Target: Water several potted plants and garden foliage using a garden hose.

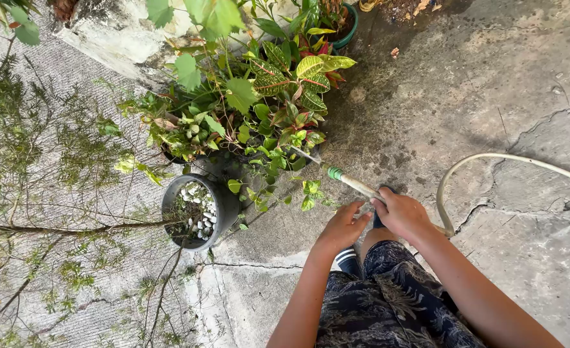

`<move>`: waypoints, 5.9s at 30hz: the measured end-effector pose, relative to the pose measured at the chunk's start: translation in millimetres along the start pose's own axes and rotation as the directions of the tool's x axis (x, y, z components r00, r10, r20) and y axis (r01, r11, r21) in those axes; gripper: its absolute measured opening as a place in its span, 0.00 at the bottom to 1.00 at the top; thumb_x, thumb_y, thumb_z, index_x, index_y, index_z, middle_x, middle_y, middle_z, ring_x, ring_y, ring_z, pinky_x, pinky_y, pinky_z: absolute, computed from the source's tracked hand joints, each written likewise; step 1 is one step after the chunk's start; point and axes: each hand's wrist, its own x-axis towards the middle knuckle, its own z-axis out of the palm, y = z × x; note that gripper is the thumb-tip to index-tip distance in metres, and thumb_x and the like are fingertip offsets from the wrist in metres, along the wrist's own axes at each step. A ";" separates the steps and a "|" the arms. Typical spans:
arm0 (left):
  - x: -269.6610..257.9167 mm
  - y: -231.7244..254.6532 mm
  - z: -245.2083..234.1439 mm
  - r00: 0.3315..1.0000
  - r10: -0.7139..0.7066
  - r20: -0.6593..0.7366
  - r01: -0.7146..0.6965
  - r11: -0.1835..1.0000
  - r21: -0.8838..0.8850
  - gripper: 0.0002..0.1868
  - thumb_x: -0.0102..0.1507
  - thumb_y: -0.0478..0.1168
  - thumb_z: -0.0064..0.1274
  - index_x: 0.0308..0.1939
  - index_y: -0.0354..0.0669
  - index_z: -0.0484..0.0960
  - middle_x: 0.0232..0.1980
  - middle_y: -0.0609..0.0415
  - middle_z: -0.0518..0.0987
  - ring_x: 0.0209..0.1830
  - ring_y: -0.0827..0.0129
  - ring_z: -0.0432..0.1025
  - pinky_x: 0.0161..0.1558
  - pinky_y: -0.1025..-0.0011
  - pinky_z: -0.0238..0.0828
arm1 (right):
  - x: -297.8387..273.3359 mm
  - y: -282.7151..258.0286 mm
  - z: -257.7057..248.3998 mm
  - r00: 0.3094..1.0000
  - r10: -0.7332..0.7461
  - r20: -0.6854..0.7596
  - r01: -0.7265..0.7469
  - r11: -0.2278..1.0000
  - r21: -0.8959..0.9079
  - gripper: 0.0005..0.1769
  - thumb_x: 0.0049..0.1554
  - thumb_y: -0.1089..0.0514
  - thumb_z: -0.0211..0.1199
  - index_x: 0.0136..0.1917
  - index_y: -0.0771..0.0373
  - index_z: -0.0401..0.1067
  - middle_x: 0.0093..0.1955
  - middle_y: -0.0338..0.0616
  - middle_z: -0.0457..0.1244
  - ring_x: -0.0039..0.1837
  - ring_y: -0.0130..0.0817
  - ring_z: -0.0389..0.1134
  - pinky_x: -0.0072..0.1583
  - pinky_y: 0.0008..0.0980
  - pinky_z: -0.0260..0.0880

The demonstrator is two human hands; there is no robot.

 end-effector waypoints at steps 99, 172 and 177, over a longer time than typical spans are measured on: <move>-3.6 1.4 -5.7 0.990 -0.127 0.059 0.123 0.991 0.058 0.35 0.67 0.62 0.45 0.71 0.43 0.67 0.63 0.44 0.76 0.59 0.59 0.74 0.59 0.61 0.70 | 13.4 36.7 -8.8 0.977 0.086 0.195 -0.091 0.996 0.016 0.24 0.67 0.41 0.45 0.64 0.59 0.66 0.28 0.38 0.62 0.27 0.31 0.61 0.31 0.36 0.62; -98.4 -54.2 76.0 0.945 -0.328 -0.008 0.294 0.856 -0.425 0.26 0.70 0.54 0.40 0.70 0.52 0.69 0.62 0.57 0.79 0.61 0.70 0.73 0.60 0.66 0.67 | -40.2 39.3 23.8 0.994 -0.106 -0.006 0.105 0.983 0.149 0.18 0.68 0.45 0.51 0.53 0.63 0.67 0.34 0.52 0.68 0.38 0.53 0.71 0.42 0.52 0.69; -76.9 -86.0 95.4 0.970 -0.225 -0.088 0.160 0.869 -0.468 0.25 0.71 0.52 0.46 0.69 0.46 0.73 0.55 0.50 0.79 0.56 0.68 0.74 0.56 0.66 0.69 | -40.4 36.7 39.2 0.987 -0.139 -0.082 0.150 0.977 0.151 0.18 0.67 0.44 0.53 0.55 0.62 0.67 0.38 0.55 0.68 0.41 0.58 0.70 0.45 0.55 0.68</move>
